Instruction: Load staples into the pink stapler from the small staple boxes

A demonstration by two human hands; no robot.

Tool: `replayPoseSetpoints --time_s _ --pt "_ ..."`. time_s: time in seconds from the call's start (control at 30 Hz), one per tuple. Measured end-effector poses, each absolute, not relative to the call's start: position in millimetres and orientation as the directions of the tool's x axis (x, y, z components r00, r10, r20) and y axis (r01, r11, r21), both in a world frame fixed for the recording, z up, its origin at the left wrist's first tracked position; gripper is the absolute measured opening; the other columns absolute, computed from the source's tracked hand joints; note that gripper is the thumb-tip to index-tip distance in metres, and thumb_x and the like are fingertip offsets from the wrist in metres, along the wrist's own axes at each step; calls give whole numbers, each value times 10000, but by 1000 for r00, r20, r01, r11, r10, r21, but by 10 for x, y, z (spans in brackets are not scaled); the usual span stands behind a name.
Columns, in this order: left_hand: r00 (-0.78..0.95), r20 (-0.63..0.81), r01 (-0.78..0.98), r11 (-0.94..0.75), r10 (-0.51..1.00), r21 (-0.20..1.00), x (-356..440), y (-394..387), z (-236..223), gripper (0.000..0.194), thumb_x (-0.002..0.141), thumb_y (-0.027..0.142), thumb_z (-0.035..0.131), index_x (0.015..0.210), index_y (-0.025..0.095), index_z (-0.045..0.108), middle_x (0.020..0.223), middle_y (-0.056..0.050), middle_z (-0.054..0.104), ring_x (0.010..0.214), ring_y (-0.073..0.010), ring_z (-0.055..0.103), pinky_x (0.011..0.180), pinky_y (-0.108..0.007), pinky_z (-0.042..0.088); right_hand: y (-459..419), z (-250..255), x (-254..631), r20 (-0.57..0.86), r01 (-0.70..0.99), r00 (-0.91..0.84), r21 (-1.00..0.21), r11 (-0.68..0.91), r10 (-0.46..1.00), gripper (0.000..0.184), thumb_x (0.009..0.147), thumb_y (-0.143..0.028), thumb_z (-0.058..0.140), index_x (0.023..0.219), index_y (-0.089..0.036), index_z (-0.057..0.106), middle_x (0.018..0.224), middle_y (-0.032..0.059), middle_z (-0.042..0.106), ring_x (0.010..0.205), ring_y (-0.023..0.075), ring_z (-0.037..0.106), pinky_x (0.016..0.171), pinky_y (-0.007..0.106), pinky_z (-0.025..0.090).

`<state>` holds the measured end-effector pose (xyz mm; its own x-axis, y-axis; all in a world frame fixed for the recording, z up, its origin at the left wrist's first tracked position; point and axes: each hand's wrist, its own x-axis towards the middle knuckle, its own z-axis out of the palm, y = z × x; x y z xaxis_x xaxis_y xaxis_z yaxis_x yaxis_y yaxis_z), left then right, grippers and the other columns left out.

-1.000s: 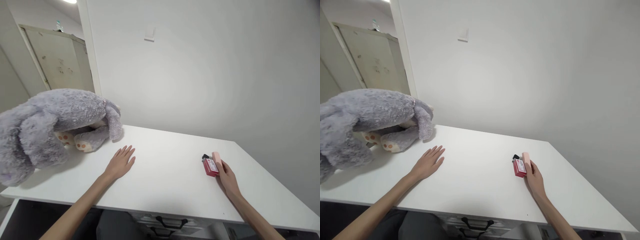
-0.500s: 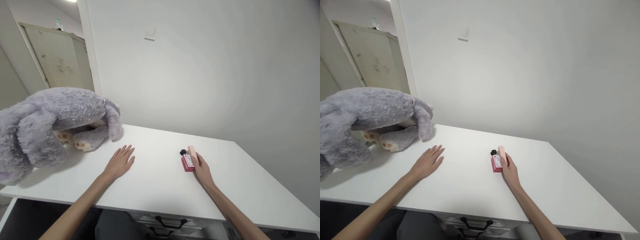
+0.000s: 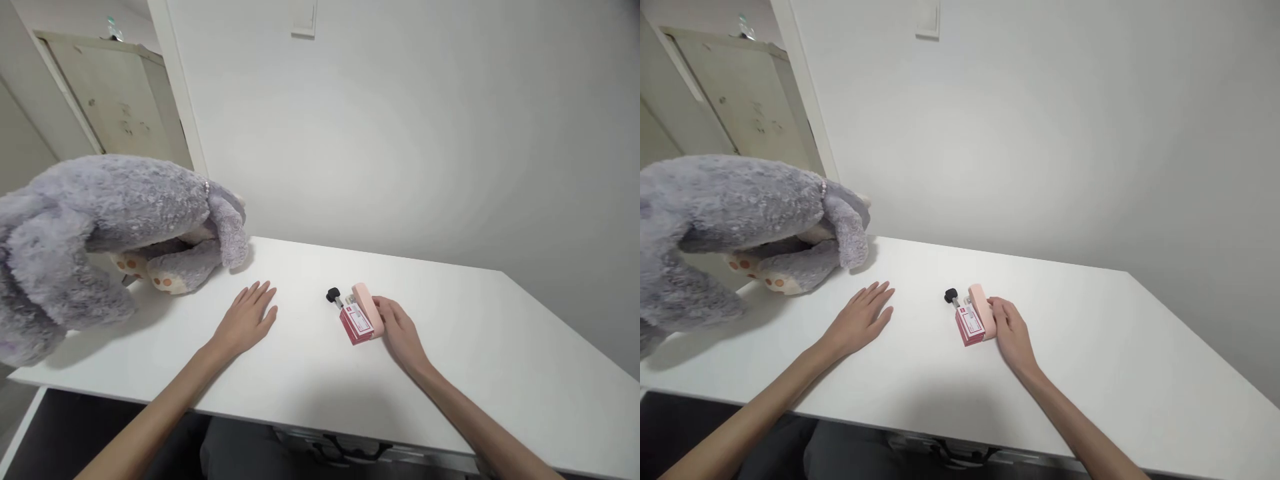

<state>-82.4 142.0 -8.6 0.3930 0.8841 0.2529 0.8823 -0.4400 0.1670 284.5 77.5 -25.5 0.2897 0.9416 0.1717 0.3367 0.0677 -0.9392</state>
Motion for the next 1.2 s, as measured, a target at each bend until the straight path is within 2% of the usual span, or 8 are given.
replayPoseSetpoints --time_s 0.1,0.2,0.3,0.43,0.6,0.83,0.97,1.2 --pt "425 295 851 -489 856 190 -805 1371 -38 555 1069 484 402 1469 157 604 1621 -145 528 1570 -352 399 1280 -560 348 1020 -229 2946 149 372 294 -928 30 944 559 996 -728 458 1027 -243 734 989 87 774 873 273 700 758 376 539" --pt "507 334 773 -590 795 231 -761 1308 25 435 1064 441 454 1377 214 654 1521 -119 627 1473 -334 525 1217 -531 439 1229 -174 2966 92 380 237 -925 -5 967 580 990 -766 439 975 -245 694 696 10 668 642 225 596 628 337 459" --pt "622 324 663 -699 713 266 -649 1239 96 376 1040 397 533 1364 244 645 1493 -106 641 1426 -316 560 1197 -519 456 1300 -134 2931 99 401 181 -916 19 978 572 997 -767 438 859 -248 633 704 0 650 655 207 565 626 319 425" --pt "723 249 550 -755 644 357 -372 1202 169 486 960 445 672 1402 254 604 1519 -104 612 1437 -329 532 1195 -532 451 1241 -107 2896 92 379 125 -925 38 988 552 1011 -744 450 786 -248 540 667 -19 605 622 179 516 578 292 385" --pt "702 159 530 -658 695 536 15 1278 177 835 811 586 816 1507 241 507 1522 -143 577 1410 -373 535 1154 -553 480 1188 -53 2889 19 315 74 -949 -5 997 531 991 -759 482 853 -252 564 601 -43 587 460 141 449 466 273 332" --pt "667 151 479 -575 730 664 181 1382 104 1006 667 603 926 1515 280 493 1523 -150 565 1397 -401 539 1145 -577 469 1184 -59 2886 -2 233 -1 -972 -2 1000 519 1003 -747 489 874 -250 561 606 -45 623 409 120 488 449 259 364" --pt "649 158 452 -545 744 706 162 1368 92 1066 662 535 951 1565 309 430 1513 -135 585 1391 -398 542 1119 -572 474 1167 -52 2863 -1 198 -54 -980 10 999 509 1004 -740 502 884 -249 565 656 -36 646 461 131 552 469 262 418" --pt "644 179 411 -534 744 739 174 1343 110 945 747 473 914 1538 309 425 1465 -110 650 1399 -366 559 1149 -539 439 1165 -24 2841 2 158 -45 -987 9 999 526 995 -742 521 854 -238 581 666 -29 622 471 119 542 450 258 446"
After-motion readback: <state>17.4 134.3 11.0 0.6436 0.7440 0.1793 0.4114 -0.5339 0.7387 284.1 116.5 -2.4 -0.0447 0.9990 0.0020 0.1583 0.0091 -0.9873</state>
